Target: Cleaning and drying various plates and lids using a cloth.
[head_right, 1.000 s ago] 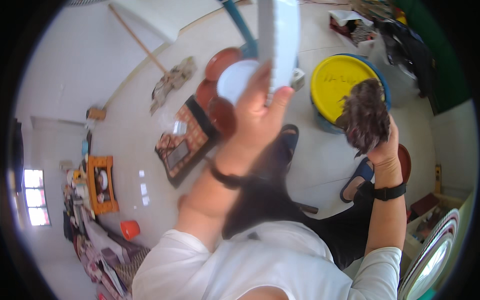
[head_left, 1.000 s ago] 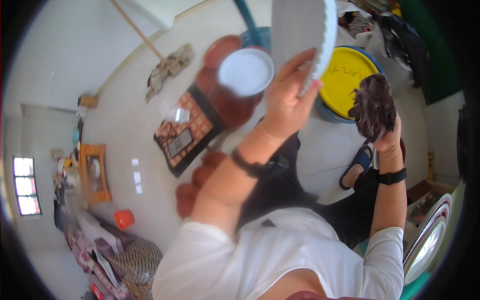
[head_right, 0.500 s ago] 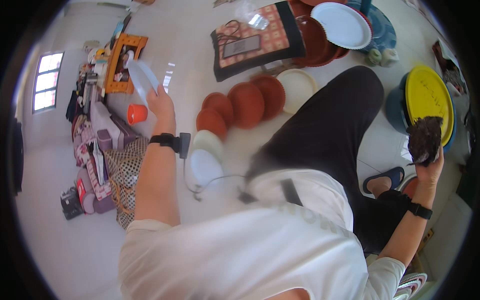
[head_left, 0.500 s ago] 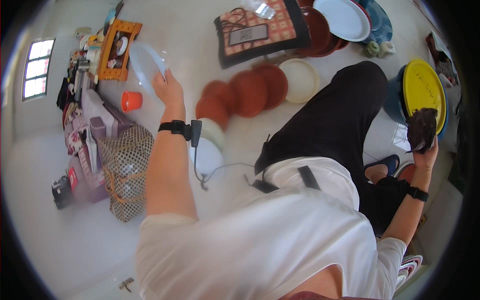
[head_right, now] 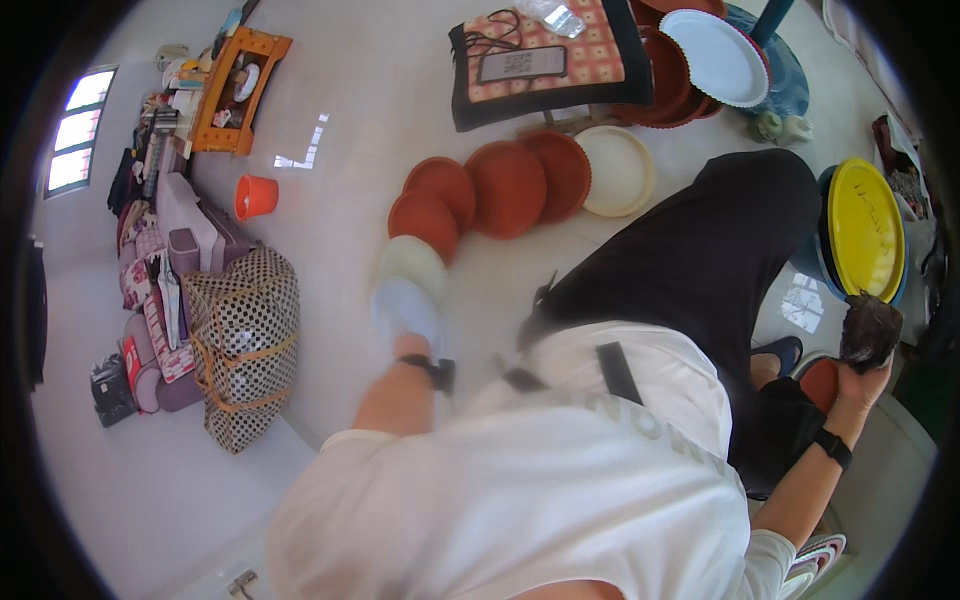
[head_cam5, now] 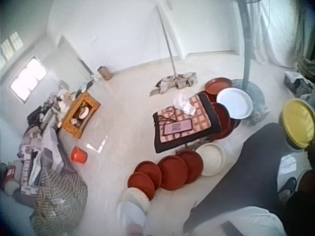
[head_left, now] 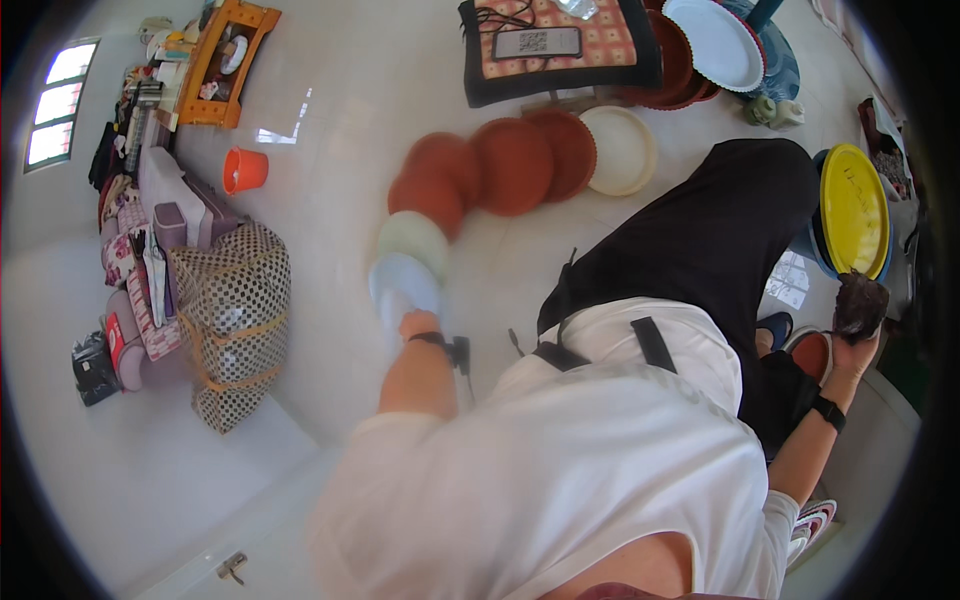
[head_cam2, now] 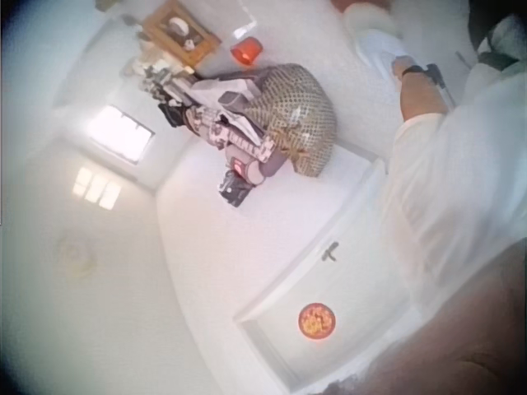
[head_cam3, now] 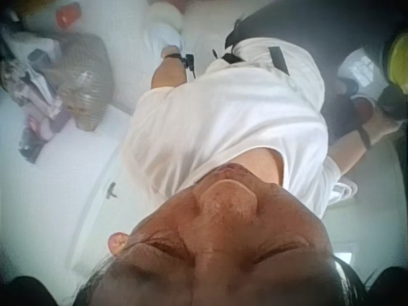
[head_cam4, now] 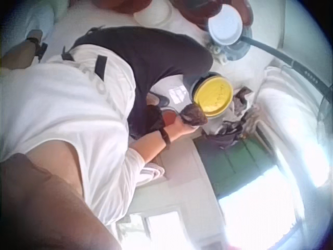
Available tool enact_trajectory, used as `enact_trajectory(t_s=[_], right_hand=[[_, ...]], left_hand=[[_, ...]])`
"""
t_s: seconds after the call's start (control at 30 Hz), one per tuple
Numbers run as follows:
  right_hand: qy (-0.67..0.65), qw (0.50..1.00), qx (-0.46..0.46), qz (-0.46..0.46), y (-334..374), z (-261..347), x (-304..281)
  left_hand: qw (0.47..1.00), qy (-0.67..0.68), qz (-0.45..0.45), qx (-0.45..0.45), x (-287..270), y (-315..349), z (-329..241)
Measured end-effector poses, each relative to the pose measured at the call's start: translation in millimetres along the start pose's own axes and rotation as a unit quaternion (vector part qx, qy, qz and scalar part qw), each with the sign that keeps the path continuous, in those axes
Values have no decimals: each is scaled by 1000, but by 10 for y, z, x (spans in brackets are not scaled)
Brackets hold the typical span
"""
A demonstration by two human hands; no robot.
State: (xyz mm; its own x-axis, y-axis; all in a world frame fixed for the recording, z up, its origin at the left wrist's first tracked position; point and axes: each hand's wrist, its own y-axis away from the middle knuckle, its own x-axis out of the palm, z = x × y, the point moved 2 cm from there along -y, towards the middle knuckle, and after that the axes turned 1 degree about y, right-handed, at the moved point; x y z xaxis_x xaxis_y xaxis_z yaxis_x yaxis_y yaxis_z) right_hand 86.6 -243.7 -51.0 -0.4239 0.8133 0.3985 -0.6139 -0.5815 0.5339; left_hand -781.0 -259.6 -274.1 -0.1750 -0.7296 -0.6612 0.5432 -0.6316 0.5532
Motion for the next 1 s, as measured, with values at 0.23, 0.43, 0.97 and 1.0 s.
enact_trajectory(t_s=[0.23, 0.43, 0.97, 1.0], right_hand=[[10, 992, -38, -122, 386, -2, 543], [-6, 999, -33, -19, 342, 21, 282], [-158, 957, -95, 222, 696, 8, -32], [-157, 945, -121, 261, 767, -26, 188]], left_hand=[[988, 14, 105, 112, 341, 207, 40], [981, 6, 119, 152, 238, 108, -155], [907, 290, -138, 273, -1436, -1410, -1552], [843, 464, -108, 248, -1716, -1459, -1907]])
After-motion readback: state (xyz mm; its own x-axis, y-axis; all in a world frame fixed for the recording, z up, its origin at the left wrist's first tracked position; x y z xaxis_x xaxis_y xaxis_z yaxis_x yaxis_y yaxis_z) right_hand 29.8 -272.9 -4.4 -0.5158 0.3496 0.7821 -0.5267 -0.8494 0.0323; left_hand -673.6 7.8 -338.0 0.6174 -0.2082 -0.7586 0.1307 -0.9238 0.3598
